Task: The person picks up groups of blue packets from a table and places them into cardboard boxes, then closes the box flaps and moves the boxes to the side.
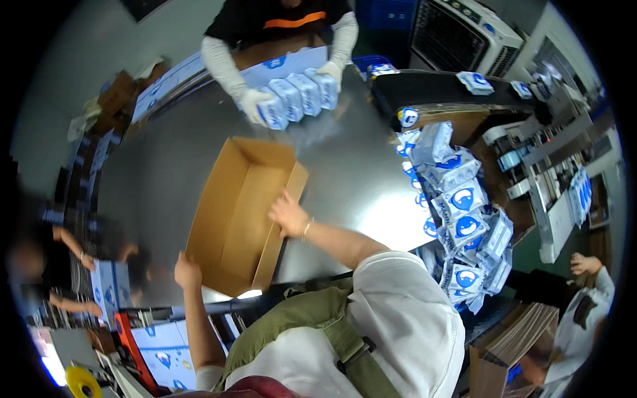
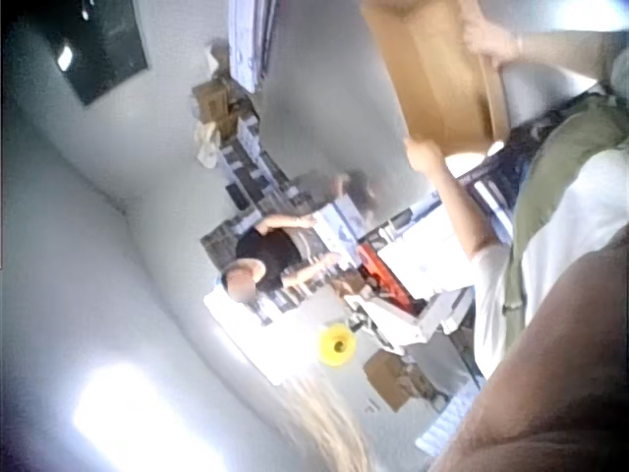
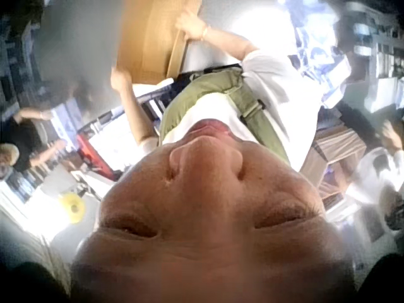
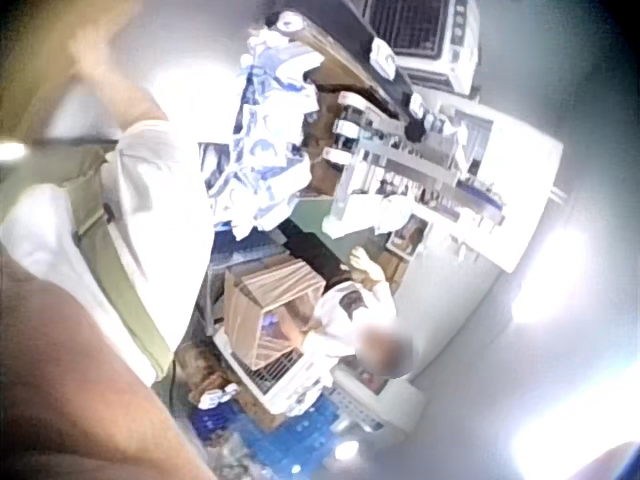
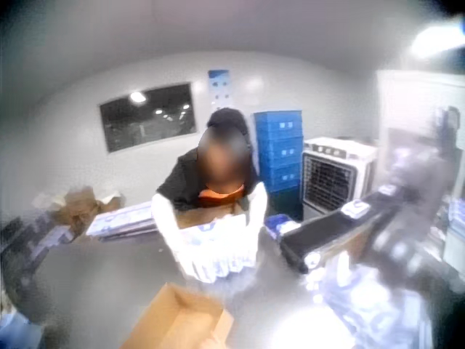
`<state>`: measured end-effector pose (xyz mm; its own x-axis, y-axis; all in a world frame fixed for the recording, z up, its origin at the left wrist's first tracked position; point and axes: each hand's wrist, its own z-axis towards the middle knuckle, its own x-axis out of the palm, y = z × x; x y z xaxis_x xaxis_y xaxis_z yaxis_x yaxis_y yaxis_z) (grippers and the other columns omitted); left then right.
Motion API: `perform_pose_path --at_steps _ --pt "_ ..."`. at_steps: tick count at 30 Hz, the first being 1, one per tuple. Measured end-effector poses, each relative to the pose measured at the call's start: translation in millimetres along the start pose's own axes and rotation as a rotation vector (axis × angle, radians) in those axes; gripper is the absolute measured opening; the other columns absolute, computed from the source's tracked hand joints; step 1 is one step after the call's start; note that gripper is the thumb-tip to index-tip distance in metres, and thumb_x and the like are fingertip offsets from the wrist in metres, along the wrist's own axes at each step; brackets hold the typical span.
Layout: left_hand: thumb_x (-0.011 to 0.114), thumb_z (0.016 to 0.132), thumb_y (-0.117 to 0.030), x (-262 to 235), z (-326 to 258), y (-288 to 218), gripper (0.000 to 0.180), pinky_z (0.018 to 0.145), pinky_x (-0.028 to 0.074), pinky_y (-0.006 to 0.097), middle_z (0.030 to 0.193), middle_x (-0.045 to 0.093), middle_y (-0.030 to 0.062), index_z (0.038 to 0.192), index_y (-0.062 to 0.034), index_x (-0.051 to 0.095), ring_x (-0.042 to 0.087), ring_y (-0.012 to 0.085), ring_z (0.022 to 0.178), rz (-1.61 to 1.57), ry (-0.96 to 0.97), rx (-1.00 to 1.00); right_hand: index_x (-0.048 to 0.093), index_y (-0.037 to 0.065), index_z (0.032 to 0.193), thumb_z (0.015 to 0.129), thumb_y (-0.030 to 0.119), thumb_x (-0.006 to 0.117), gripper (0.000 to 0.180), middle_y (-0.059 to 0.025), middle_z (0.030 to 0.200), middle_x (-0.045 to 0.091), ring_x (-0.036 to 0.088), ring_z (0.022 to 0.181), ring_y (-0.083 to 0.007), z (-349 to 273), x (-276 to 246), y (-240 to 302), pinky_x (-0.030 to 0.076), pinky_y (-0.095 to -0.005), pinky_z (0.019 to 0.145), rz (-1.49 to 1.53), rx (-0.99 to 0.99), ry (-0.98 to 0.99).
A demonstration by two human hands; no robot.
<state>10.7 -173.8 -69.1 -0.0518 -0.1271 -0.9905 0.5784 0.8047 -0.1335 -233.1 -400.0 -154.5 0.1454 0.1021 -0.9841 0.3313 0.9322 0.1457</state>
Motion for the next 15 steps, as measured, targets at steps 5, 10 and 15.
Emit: perform_pose_path --at_steps 5,10,15 --pt "0.057 0.085 -0.023 6.0 -13.0 0.5 0.022 0.070 0.047 0.048 0.086 0.064 0.0199 0.091 -0.0025 0.058 0.060 0.0397 0.083 0.070 -0.049 -0.032 0.045 0.010 0.126 0.061 0.032 0.079 0.076 -0.0140 0.133 0.040 0.033 0.129 -0.0320 -71.7 25.1 19.7 0.019 -0.0489 0.112 0.387 0.078 -0.241" --pt "0.060 0.083 -0.022 12.0 -13.1 -2.6 0.022 0.069 0.047 0.049 0.085 0.064 0.0205 0.090 -0.0019 0.059 0.061 0.0409 0.080 0.028 -0.101 -0.094 0.037 0.009 0.134 0.068 0.012 0.071 0.075 -0.0202 0.139 0.033 0.031 0.130 -0.0374 -136.8 31.8 -44.5 0.026 -0.0483 0.108 0.508 0.284 -0.243" --pt "0.061 0.082 -0.024 22.1 -12.8 -18.5 0.024 0.072 0.047 0.047 0.088 0.065 0.0187 0.090 -0.0018 0.061 0.061 0.0383 0.084 0.094 -0.048 -0.205 0.049 0.004 0.120 0.064 -0.005 0.054 0.057 -0.0229 0.129 0.042 0.038 0.123 -0.0393 -197.6 -17.5 -222.6 0.030 -0.0493 0.104 0.176 0.565 -0.605"
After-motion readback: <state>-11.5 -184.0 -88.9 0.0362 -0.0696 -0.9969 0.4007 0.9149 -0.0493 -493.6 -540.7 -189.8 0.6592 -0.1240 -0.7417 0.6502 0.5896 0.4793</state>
